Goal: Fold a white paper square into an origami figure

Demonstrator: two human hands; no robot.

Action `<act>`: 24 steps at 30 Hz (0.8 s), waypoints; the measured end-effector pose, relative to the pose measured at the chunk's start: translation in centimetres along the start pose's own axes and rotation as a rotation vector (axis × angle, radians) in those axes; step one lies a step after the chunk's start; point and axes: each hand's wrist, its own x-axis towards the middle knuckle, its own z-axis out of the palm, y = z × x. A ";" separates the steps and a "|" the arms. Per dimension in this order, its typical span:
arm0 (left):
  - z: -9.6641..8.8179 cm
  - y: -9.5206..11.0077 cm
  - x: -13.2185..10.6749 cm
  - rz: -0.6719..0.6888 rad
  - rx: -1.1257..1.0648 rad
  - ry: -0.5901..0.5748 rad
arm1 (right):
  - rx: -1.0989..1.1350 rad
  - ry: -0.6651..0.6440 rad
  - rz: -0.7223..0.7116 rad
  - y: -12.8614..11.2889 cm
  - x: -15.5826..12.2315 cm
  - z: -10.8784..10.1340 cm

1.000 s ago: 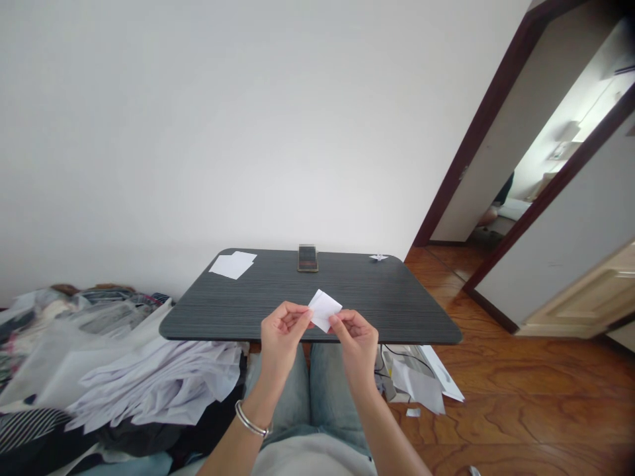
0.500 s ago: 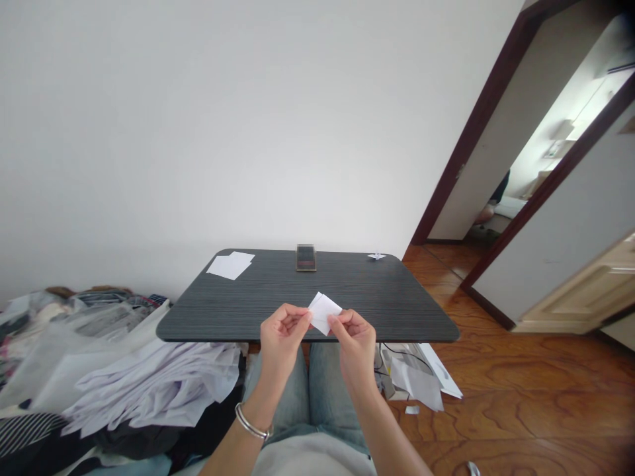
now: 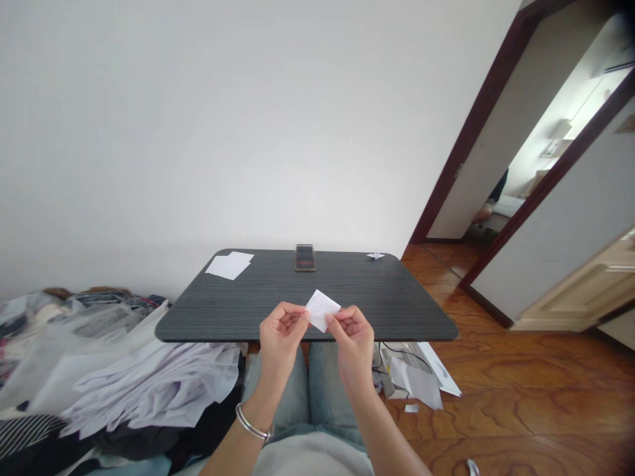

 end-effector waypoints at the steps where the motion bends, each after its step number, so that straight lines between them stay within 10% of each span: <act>1: 0.1 0.0 0.0 -0.001 -0.002 0.002 | -0.005 0.000 -0.006 0.0 0.0 0.0; 24: 0.3 -0.2 0.2 0.010 -0.078 0.066 | 0.027 -0.048 0.078 0.1 0.1 0.0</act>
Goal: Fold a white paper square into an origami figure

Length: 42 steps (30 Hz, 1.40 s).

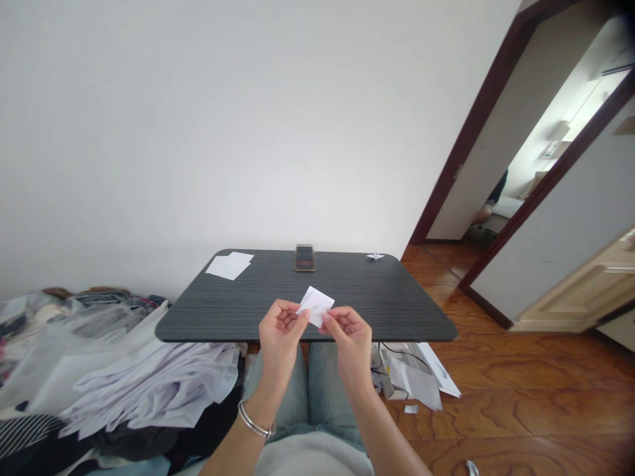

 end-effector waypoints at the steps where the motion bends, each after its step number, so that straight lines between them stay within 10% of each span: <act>1: 0.0 0.0 0.0 0.005 0.003 0.002 | 0.005 0.003 0.014 0.0 0.0 0.0; 42: -0.1 -0.5 0.2 -0.079 -0.065 0.014 | 0.114 -0.050 0.006 0.1 0.3 -0.1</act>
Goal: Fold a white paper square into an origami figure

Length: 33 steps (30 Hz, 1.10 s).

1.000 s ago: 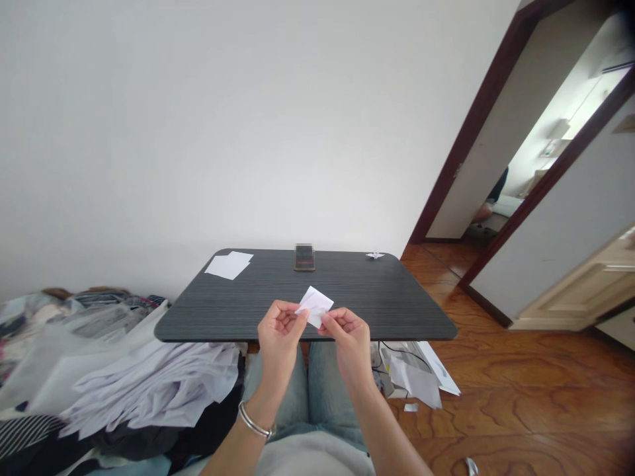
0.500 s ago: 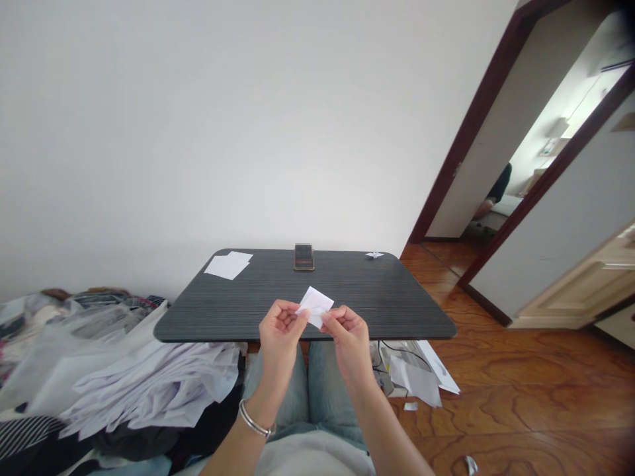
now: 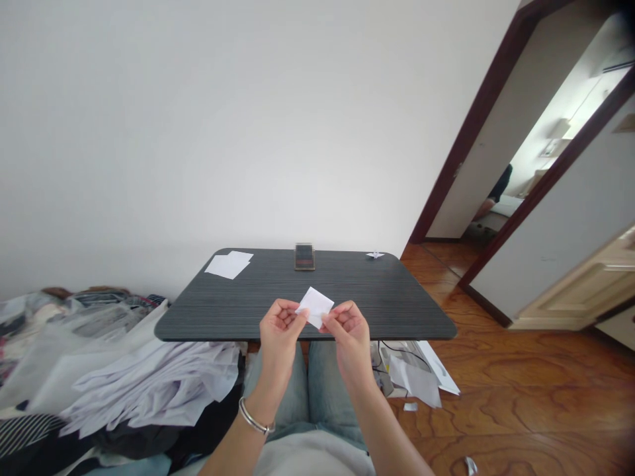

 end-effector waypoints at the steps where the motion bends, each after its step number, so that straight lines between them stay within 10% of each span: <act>1: 0.0 0.0 0.0 -0.002 -0.001 -0.003 | 0.004 -0.008 -0.002 0.0 0.0 0.0; 33: -0.8 1.5 0.0 -0.037 0.078 -0.166 | -0.212 -0.042 0.080 -0.2 0.2 -0.2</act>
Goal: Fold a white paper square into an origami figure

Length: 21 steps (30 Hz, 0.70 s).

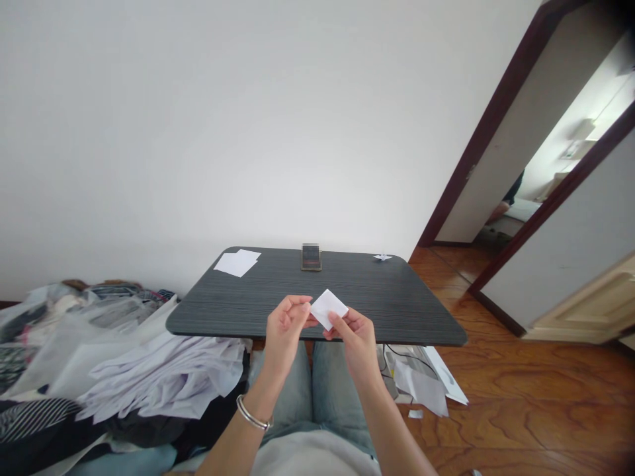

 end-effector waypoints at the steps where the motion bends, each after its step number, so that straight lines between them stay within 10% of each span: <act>1: 0.1 -0.1 0.0 0.007 0.012 0.007 | 0.001 -0.003 -0.002 0.0 0.0 0.0; 21: 0.1 0.1 -0.2 -0.011 -0.011 0.005 | -0.004 0.010 -0.024 -0.1 -0.2 0.1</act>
